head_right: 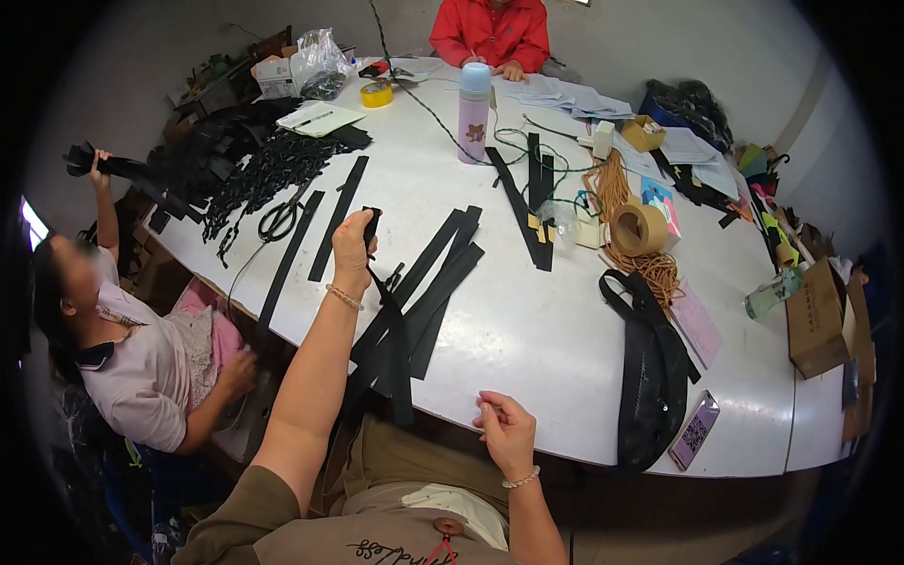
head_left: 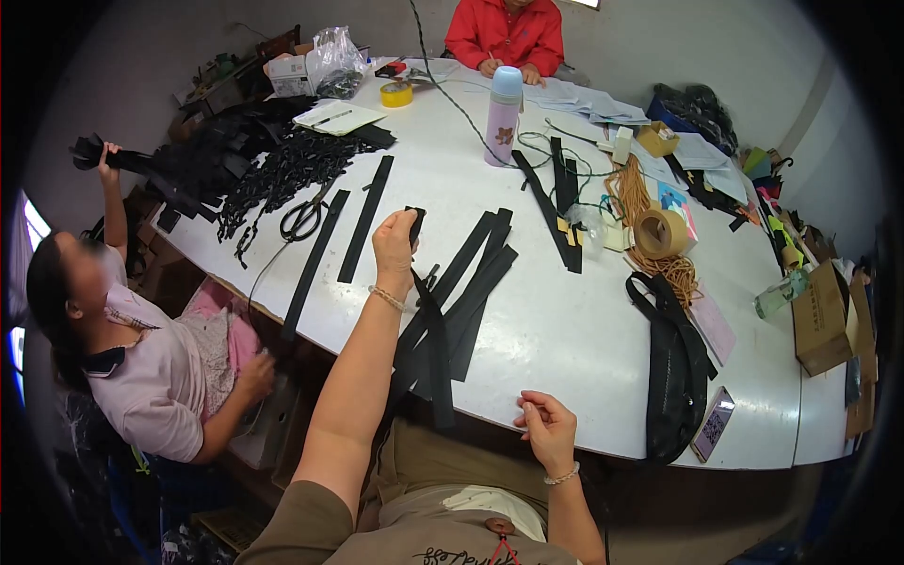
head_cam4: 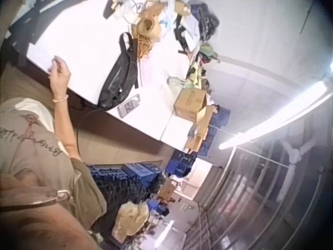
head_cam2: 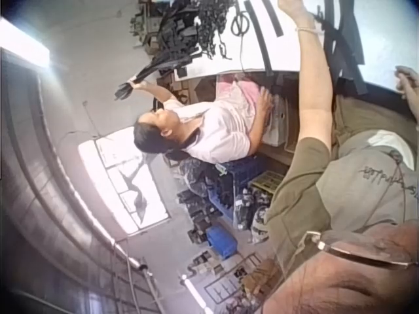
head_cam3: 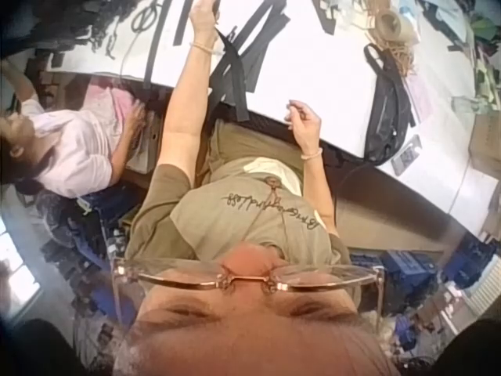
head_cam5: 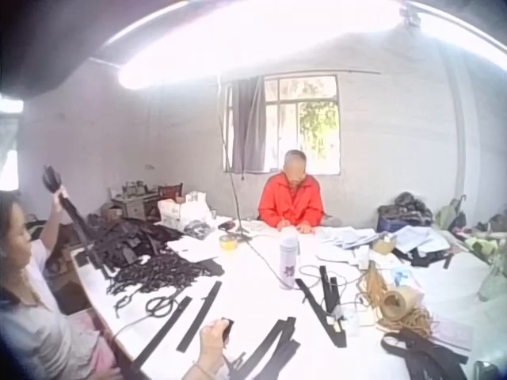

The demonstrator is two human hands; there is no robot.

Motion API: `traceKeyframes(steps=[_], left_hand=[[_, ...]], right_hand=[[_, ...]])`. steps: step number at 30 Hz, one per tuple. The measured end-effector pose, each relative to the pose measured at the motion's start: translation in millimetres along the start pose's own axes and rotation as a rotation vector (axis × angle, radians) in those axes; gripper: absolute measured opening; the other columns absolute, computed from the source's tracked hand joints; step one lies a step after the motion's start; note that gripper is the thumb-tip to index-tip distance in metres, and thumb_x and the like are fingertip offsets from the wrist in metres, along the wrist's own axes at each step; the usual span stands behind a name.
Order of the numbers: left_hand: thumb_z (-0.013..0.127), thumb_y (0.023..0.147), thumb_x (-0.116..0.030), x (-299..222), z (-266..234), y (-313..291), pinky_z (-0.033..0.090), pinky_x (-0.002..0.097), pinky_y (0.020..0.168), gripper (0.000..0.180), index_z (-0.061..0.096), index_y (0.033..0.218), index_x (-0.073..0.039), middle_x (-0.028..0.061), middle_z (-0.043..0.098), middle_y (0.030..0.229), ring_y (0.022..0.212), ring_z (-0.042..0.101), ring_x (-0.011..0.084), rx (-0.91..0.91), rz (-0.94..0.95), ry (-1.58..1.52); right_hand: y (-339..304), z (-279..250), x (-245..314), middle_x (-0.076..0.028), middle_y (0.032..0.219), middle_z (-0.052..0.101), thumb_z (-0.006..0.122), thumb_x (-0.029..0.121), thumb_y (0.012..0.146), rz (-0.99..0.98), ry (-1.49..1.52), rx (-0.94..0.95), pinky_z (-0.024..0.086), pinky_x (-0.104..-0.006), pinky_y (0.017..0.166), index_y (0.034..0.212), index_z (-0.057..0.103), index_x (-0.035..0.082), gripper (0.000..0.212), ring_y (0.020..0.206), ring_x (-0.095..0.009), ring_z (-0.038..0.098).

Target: The person is assembling black fabric/leather strips and components, likely for a bag or accessory.

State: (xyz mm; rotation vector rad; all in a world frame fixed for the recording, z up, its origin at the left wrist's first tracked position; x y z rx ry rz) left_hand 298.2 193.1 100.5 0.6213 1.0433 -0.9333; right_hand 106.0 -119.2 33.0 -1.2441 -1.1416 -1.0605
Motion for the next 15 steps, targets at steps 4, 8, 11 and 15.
traceKeyframes(steps=[4, 8, 11, 15], left_hand=[[0.058, 0.088, -0.021, 2.1, 43.7, -54.1, 0.034, 0.0212, 0.047, 0.016, 0.062, 0.084, -0.006, -0.0043, 0.05, 0.067, 0.053, 0.043, 0.0064, 0.225, -0.251, -0.069], [0.059, 0.09, -0.019, 12.0, 71.7, -170.3, 0.04, 0.0185, 0.051, 0.019, 0.065, 0.092, -0.001, -0.0026, 0.059, 0.075, 0.062, 0.051, 0.0038, 0.589, -0.431, 0.102], [0.063, 0.089, -0.014, 15.8, 79.9, -235.2, 0.042, 0.0169, 0.057, 0.017, 0.068, 0.091, 0.002, -0.002, 0.062, 0.078, 0.069, 0.052, 0.0019, 0.64, -0.559, 0.114], [0.065, 0.087, -0.013, 33.2, 74.4, -259.5, 0.041, 0.0185, 0.058, 0.015, 0.07, 0.094, 0.0, 0.0003, 0.06, 0.078, 0.067, 0.051, 0.0047, 0.6, -0.216, 0.263]], right_hand=[[-0.7, -8.1, 3.1, -0.008, 0.091, 0.067, 0.057, 0.006, 0.09, 0.038, -0.001, -0.031, 0.049, -0.0184, 0.048, 0.102, 0.064, -0.002, 0.016, 0.068, -0.01, 0.065], [-5.0, -3.1, 25.0, -0.007, 0.095, 0.066, 0.054, 0.003, 0.092, -0.031, 0.228, 0.025, 0.052, -0.0212, 0.061, 0.119, 0.055, -0.001, 0.028, 0.076, -0.011, 0.064], [-19.3, -1.9, 31.2, -0.005, 0.096, 0.064, 0.053, -0.002, 0.09, -0.133, 0.324, 0.164, 0.051, -0.0236, 0.072, 0.134, 0.041, 0.001, 0.046, 0.082, -0.01, 0.061], [-39.1, -9.1, 36.7, -0.003, 0.095, 0.062, 0.057, -0.004, 0.087, -0.176, 0.201, 0.176, 0.049, -0.0225, 0.076, 0.118, 0.054, -0.003, 0.031, 0.086, -0.009, 0.059]])
Point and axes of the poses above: each hand's wrist, its own y-axis towards the middle knuckle, its own z-axis out of the palm, x = y × z, the point moved 6 cm from there along y, towards the middle knuckle
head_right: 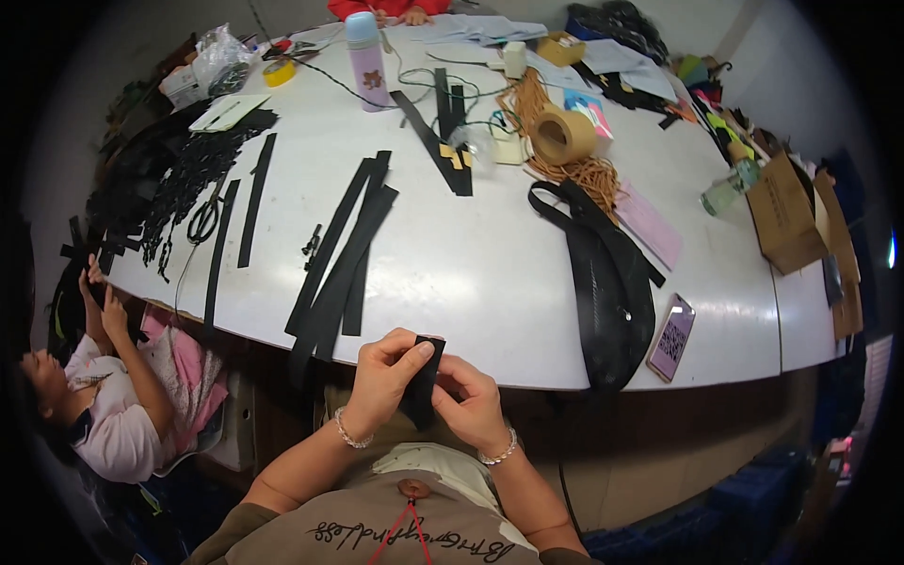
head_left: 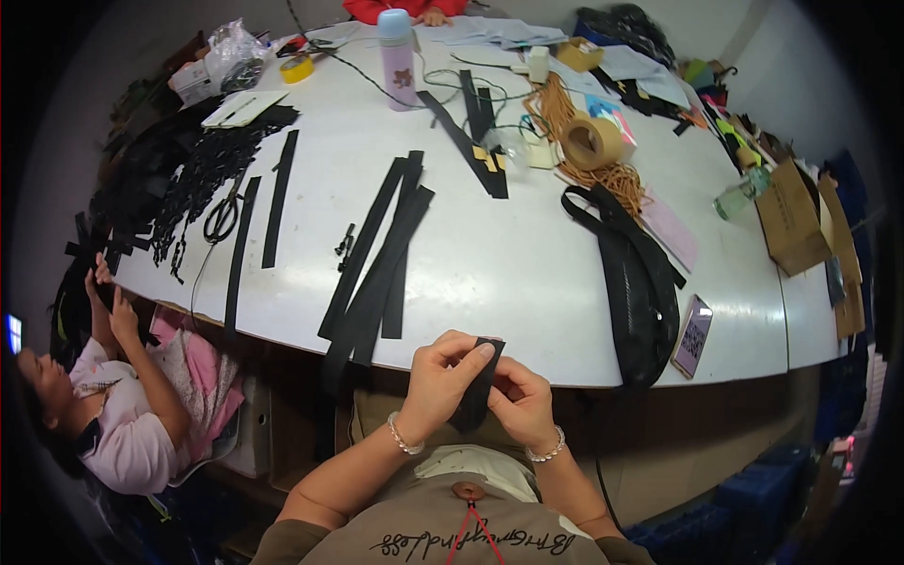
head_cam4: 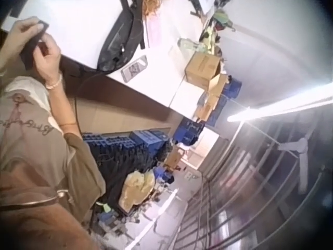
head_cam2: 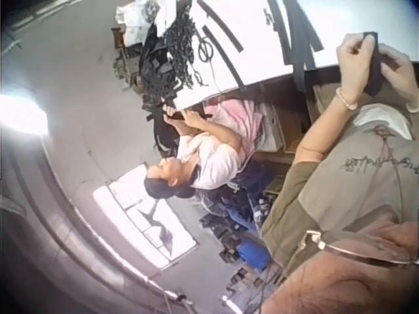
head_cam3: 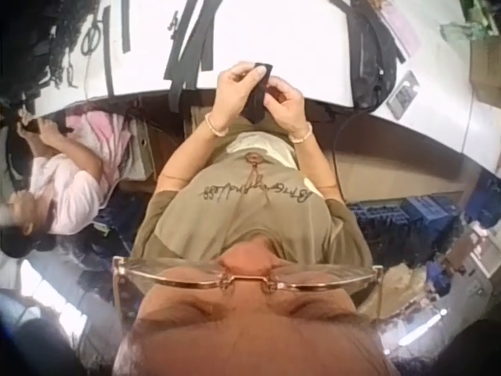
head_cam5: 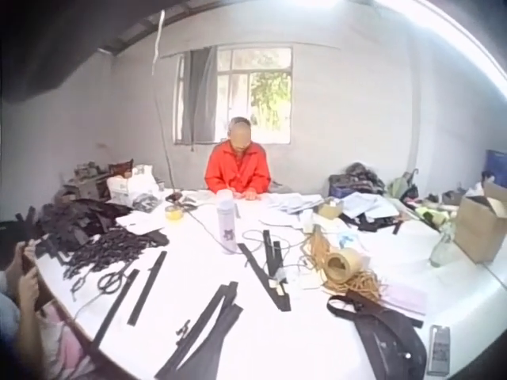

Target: The person is assembling black fabric/leather strips and components, likely for a bag or accessory.

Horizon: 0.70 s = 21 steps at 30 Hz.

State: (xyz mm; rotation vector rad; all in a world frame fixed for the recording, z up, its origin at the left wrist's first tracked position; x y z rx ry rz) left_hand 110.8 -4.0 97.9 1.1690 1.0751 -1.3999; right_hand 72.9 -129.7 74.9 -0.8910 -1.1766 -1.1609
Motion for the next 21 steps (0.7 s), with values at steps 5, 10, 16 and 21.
traceKeyframes(steps=[5, 10, 16, 21], left_hand=[[0.064, 0.087, -0.01, 23.2, 8.0, -20.2, 0.042, 0.0194, 0.06, 0.013, 0.071, 0.093, -0.001, 0.001, 0.058, 0.082, 0.07, 0.051, 0.0053, 0.005, -0.093, 0.058], [0.063, 0.089, -0.009, 24.6, 19.0, -45.2, 0.045, 0.0173, 0.065, 0.032, 0.055, 0.118, -0.001, 0.0039, 0.056, 0.091, 0.074, 0.052, 0.005, 0.074, -0.239, -0.158], [0.064, 0.087, -0.004, 26.4, 8.8, -60.0, 0.041, 0.0143, 0.059, 0.022, 0.053, 0.105, 0.001, -0.0006, 0.059, 0.082, 0.068, 0.05, 0.0005, 0.152, -0.462, -0.179], [0.064, 0.088, -0.005, 28.9, 8.3, -62.6, 0.037, 0.0143, 0.055, 0.013, 0.056, 0.097, -0.003, -0.0042, 0.058, 0.077, 0.065, 0.047, -0.0016, 0.146, -0.398, -0.189]], right_hand=[[-25.5, -2.3, -8.5, -0.002, 0.097, 0.063, 0.06, -0.003, 0.085, 0.142, 0.069, 0.001, 0.05, -0.0225, 0.075, 0.106, 0.06, -0.003, 0.021, 0.088, -0.008, 0.058], [-31.8, -2.1, -6.0, -0.001, 0.089, 0.064, 0.059, -0.003, 0.086, 0.297, 0.189, -0.173, 0.05, -0.0214, 0.059, 0.101, 0.061, -0.001, 0.016, 0.072, -0.007, 0.061], [-27.3, -12.1, 14.6, -0.006, 0.078, 0.064, 0.063, -0.004, 0.079, -0.128, -0.403, -0.219, 0.053, -0.0237, 0.059, 0.093, 0.062, -0.001, 0.014, 0.067, -0.011, 0.064], [-26.3, -13.4, 12.2, -0.005, 0.081, 0.065, 0.064, -0.008, 0.078, -0.288, -0.369, -0.369, 0.049, -0.0201, 0.06, 0.089, 0.061, -0.003, 0.012, 0.07, -0.006, 0.06]])
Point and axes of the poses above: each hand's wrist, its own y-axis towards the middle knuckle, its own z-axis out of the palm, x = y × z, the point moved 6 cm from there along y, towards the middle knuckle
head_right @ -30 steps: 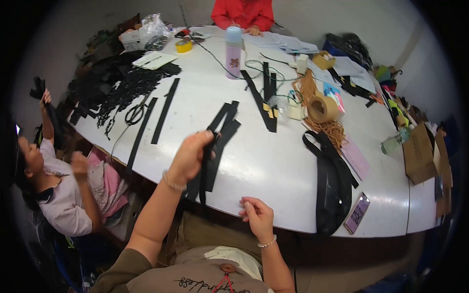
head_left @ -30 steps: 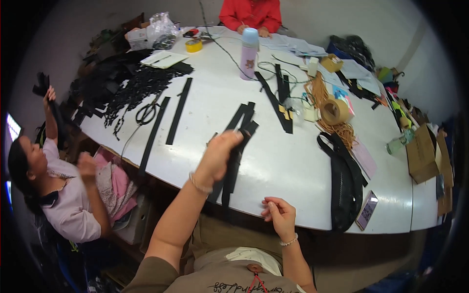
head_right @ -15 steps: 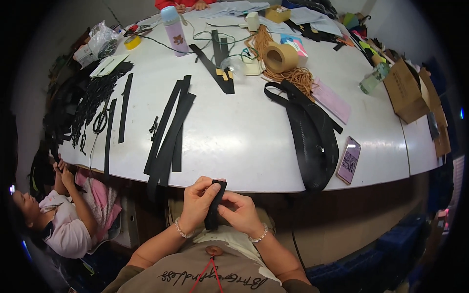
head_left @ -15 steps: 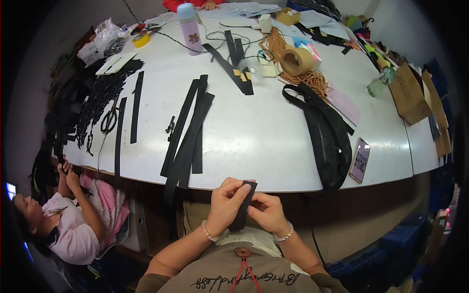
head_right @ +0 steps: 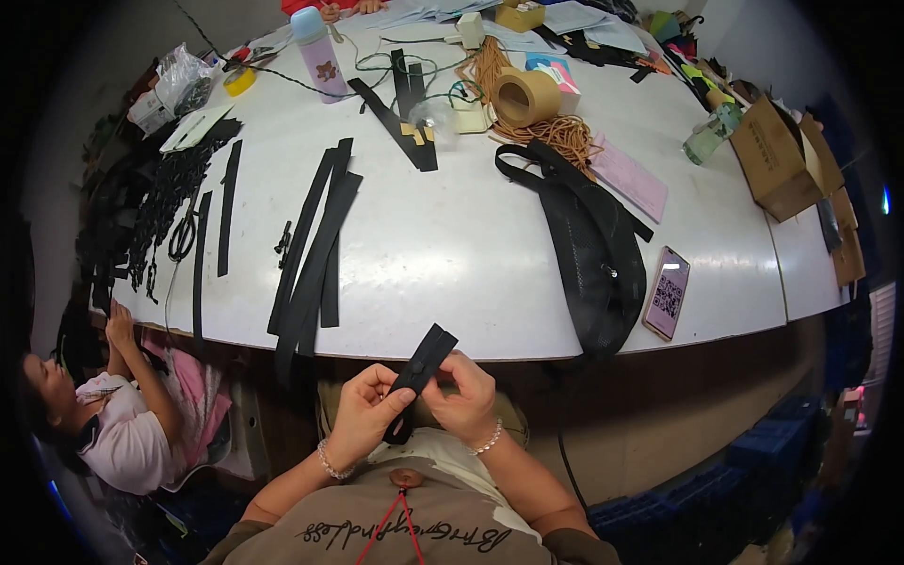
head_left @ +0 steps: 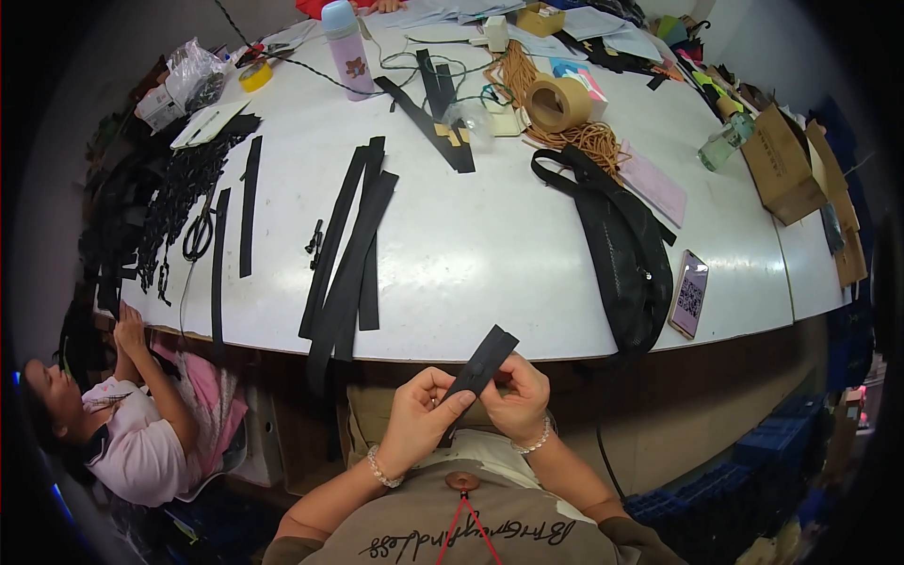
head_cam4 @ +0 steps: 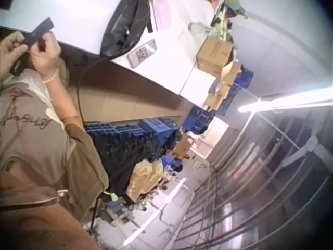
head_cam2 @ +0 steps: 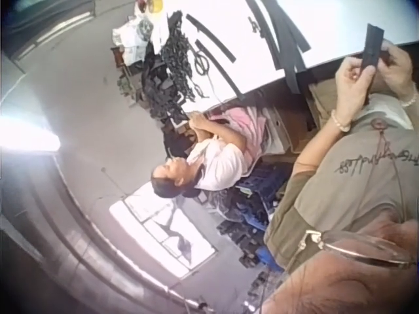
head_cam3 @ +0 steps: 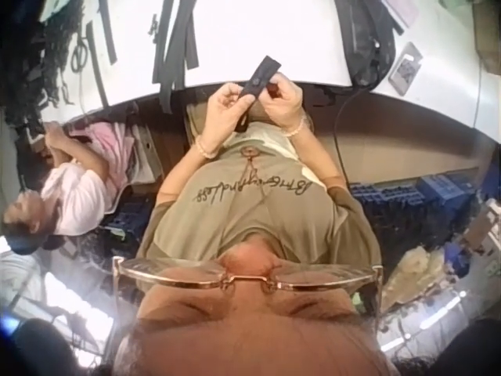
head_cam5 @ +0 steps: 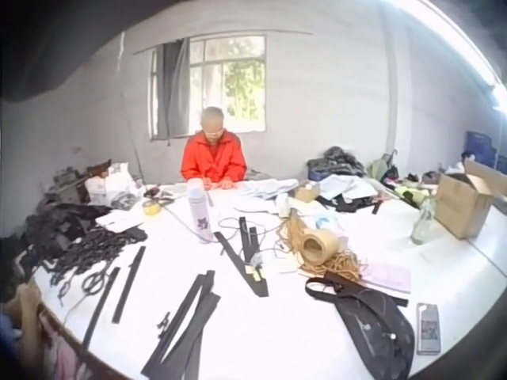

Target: The person is assembling black fabric/leather strips and components, likely for a bag or accessory.

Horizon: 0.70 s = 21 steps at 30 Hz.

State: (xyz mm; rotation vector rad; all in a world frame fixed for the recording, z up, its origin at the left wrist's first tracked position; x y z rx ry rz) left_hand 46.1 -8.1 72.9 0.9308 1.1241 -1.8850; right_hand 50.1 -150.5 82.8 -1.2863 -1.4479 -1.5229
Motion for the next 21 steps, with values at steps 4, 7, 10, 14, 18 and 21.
traceKeyframes(steps=[4, 7, 10, 14, 18, 21], left_hand=[[0.064, 0.088, -0.006, 5.9, 1.5, -3.3, 0.036, 0.0141, 0.054, 0.01, 0.054, 0.086, -0.006, -0.0061, 0.055, 0.075, 0.064, 0.045, -0.0025, -0.012, 0.053, -0.097], [0.063, 0.089, -0.006, 14.3, -0.5, -4.3, 0.035, 0.0138, 0.054, 0.012, 0.052, 0.084, -0.007, -0.0069, 0.054, 0.074, 0.064, 0.044, -0.0027, -0.01, 0.034, -0.137], [0.062, 0.09, -0.006, 21.2, 1.8, -8.2, 0.036, 0.0144, 0.055, 0.013, 0.05, 0.084, -0.008, -0.0069, 0.054, 0.075, 0.065, 0.044, -0.0024, 0.023, -0.024, -0.187], [0.06, 0.091, -0.008, 22.1, 3.5, -11.0, 0.042, 0.0167, 0.063, 0.009, 0.052, 0.089, -0.007, -0.0049, 0.057, 0.081, 0.073, 0.049, -0.0009, 0.156, -0.047, -0.139], [0.059, 0.091, -0.007, -6.1, 3.8, 1.9, 0.049, 0.0194, 0.073, 0.016, 0.056, 0.104, 0.001, 0.0016, 0.064, 0.091, 0.084, 0.058, 0.0044, 0.142, -0.035, -0.157], [0.061, 0.09, -0.006, -10.0, -3.1, 12.2, 0.049, 0.0186, 0.068, 0.012, 0.058, 0.099, 0.002, 0.0023, 0.064, 0.087, 0.078, 0.059, 0.0046, 0.097, 0.003, -0.049]], right_hand=[[-1.8, 4.6, -0.8, -0.004, 0.079, 0.063, 0.063, -0.008, 0.079, -0.032, -0.029, -0.033, 0.048, -0.0192, 0.059, 0.088, 0.06, -0.003, 0.011, 0.069, -0.006, 0.059], [-4.4, 5.0, -3.5, -0.004, 0.079, 0.063, 0.063, -0.007, 0.08, 0.013, -0.022, -0.085, 0.047, -0.0184, 0.058, 0.09, 0.06, -0.003, 0.011, 0.068, -0.006, 0.058], [-5.1, 6.5, -4.1, -0.003, 0.078, 0.063, 0.062, -0.008, 0.081, 0.064, 0.052, -0.137, 0.046, -0.0179, 0.056, 0.093, 0.059, -0.004, 0.013, 0.067, -0.005, 0.058], [-1.1, 4.6, -10.4, -0.004, 0.084, 0.063, 0.057, -0.011, 0.082, 0.247, 0.202, -0.184, 0.049, -0.02, 0.062, 0.096, 0.059, -0.004, 0.015, 0.072, -0.006, 0.059], [-2.1, 9.5, -6.5, -0.01, 0.091, 0.063, 0.058, -0.01, 0.083, 0.033, 0.123, -0.024, 0.05, -0.0223, 0.068, 0.097, 0.06, -0.004, 0.015, 0.081, -0.011, 0.061], [4.2, 8.7, 12.4, -0.014, 0.097, 0.063, 0.059, -0.009, 0.082, -0.138, 0.037, 0.033, 0.051, -0.0252, 0.075, 0.096, 0.06, -0.003, 0.015, 0.087, -0.017, 0.063]])
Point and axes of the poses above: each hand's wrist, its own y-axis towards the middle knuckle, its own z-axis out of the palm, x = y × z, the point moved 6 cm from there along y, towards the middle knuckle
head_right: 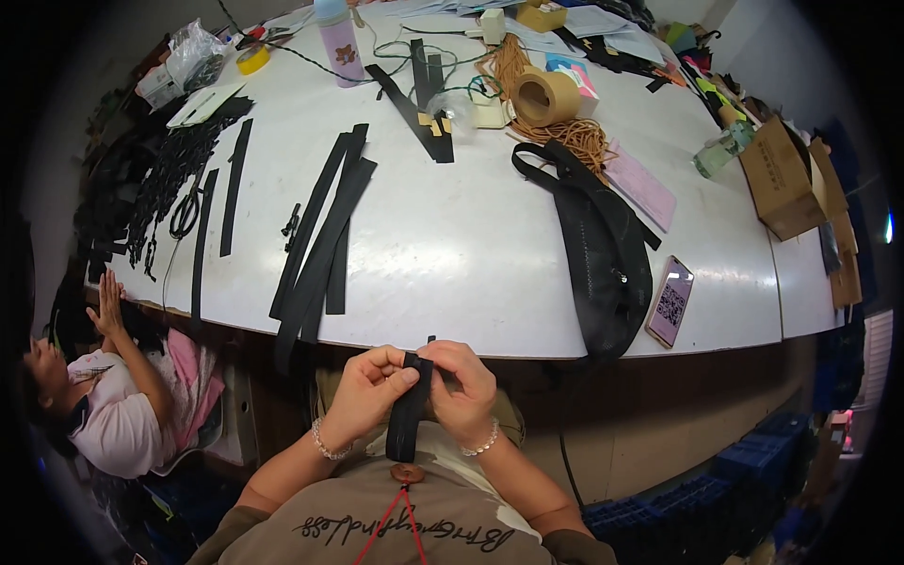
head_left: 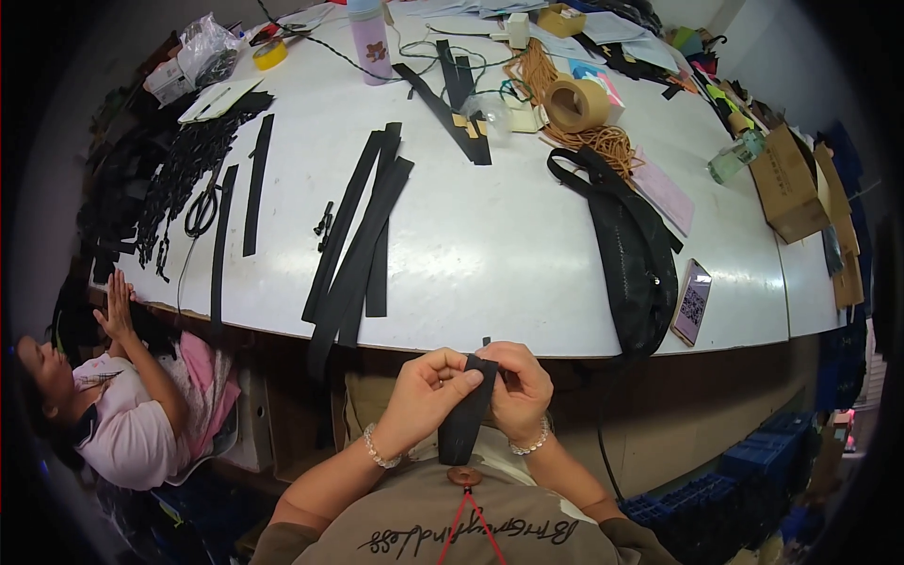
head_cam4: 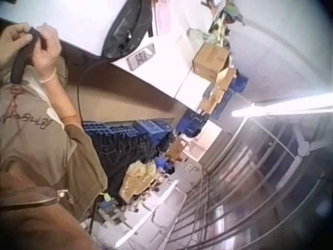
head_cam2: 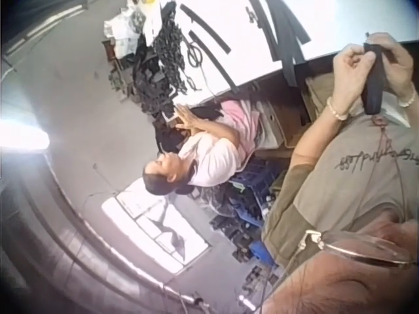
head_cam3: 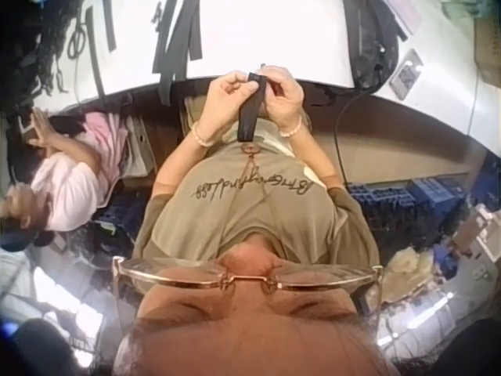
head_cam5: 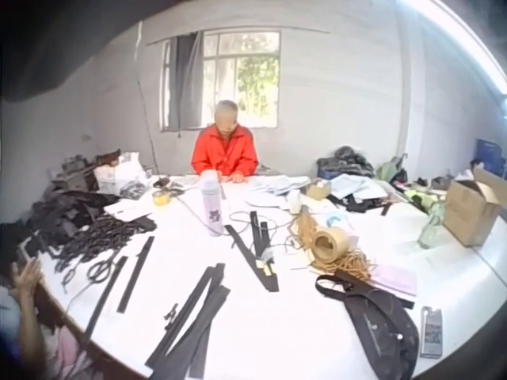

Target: The person is assembling black fabric/leather strips and components, likely for a bag or accessory.

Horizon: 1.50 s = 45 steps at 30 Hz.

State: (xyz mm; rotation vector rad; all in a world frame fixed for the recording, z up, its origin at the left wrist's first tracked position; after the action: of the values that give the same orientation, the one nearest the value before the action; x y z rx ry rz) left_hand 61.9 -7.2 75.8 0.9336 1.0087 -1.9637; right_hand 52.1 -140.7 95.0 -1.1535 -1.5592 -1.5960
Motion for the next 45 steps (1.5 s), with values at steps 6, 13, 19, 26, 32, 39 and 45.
traceKeyframes(steps=[6, 13, 19, 26, 32, 39, 45], left_hand=[[0.068, 0.084, -0.003, -11.8, 3.7, 0.9, 0.05, 0.0183, 0.065, 0.012, 0.064, 0.094, 0.003, 0.0035, 0.066, 0.084, 0.074, 0.06, 0.0051, -0.072, 0.144, 0.038], [0.07, 0.081, 0.0, -6.8, 0.9, -3.7, 0.051, 0.0193, 0.065, 0.012, 0.066, 0.092, 0.002, 0.0035, 0.066, 0.084, 0.075, 0.061, 0.0063, -0.145, 0.256, 0.092], [0.069, 0.081, 0.002, -2.9, -1.5, -1.9, 0.051, 0.0197, 0.065, 0.011, 0.066, 0.092, 0.002, 0.0038, 0.066, 0.085, 0.075, 0.061, 0.0066, -0.17, 0.297, 0.086], [0.068, 0.083, 0.001, 0.0, -6.0, -0.1, 0.051, 0.02, 0.066, 0.011, 0.066, 0.094, 0.002, 0.0041, 0.066, 0.088, 0.076, 0.061, 0.0072, -0.174, 0.38, 0.152], [0.064, 0.087, -0.002, 7.4, -12.2, 4.0, 0.051, 0.0196, 0.067, 0.019, 0.062, 0.105, 0.002, 0.0039, 0.066, 0.089, 0.077, 0.061, 0.0066, -0.181, 0.275, 0.015], [0.061, 0.089, -0.002, -15.9, -8.0, 1.1, 0.049, 0.0199, 0.07, 0.019, 0.064, 0.107, 0.001, 0.0041, 0.063, 0.095, 0.081, 0.059, 0.0068, -0.105, 0.293, 0.168], [0.06, 0.088, -0.002, -16.6, -9.3, -7.2, 0.048, 0.0201, 0.071, 0.016, 0.066, 0.104, 0.0, 0.0051, 0.061, 0.096, 0.082, 0.058, 0.008, -0.056, 0.333, 0.27]], right_hand=[[-0.7, -4.2, 2.0, -0.015, 0.093, 0.066, 0.06, -0.01, 0.077, 0.009, 0.027, -0.051, 0.053, -0.0311, 0.076, 0.094, 0.061, -0.002, 0.02, 0.086, -0.025, 0.066], [-5.8, -1.6, 2.6, -0.015, 0.092, 0.066, 0.059, -0.012, 0.077, 0.048, 0.032, -0.088, 0.053, -0.03, 0.076, 0.094, 0.061, -0.003, 0.019, 0.085, -0.024, 0.066], [-5.7, 0.7, 3.8, -0.015, 0.091, 0.066, 0.057, -0.012, 0.079, 0.061, 0.028, -0.1, 0.052, -0.0287, 0.076, 0.095, 0.061, -0.004, 0.019, 0.083, -0.022, 0.066], [-14.5, 5.4, -9.8, -0.012, 0.095, 0.066, 0.057, -0.009, 0.084, 0.306, 0.195, -0.114, 0.051, -0.0252, 0.075, 0.1, 0.06, -0.005, 0.017, 0.085, -0.013, 0.063], [-3.3, -3.2, -5.3, -0.009, 0.086, 0.064, 0.059, 0.002, 0.087, 0.453, 0.092, -0.033, 0.05, -0.0232, 0.068, 0.097, 0.059, -0.004, 0.011, 0.076, -0.012, 0.062], [10.4, 3.5, 15.0, -0.009, 0.067, 0.053, 0.061, 0.007, 0.086, 0.297, -0.21, 0.32, 0.044, -0.0284, 0.052, 0.085, 0.057, -0.001, 0.01, 0.057, -0.015, 0.055], [10.8, 10.0, 17.1, -0.01, 0.064, 0.05, 0.062, 0.007, 0.084, 0.238, -0.155, 0.455, 0.038, -0.0329, 0.048, 0.076, 0.054, -0.001, 0.013, 0.052, -0.021, 0.05]])
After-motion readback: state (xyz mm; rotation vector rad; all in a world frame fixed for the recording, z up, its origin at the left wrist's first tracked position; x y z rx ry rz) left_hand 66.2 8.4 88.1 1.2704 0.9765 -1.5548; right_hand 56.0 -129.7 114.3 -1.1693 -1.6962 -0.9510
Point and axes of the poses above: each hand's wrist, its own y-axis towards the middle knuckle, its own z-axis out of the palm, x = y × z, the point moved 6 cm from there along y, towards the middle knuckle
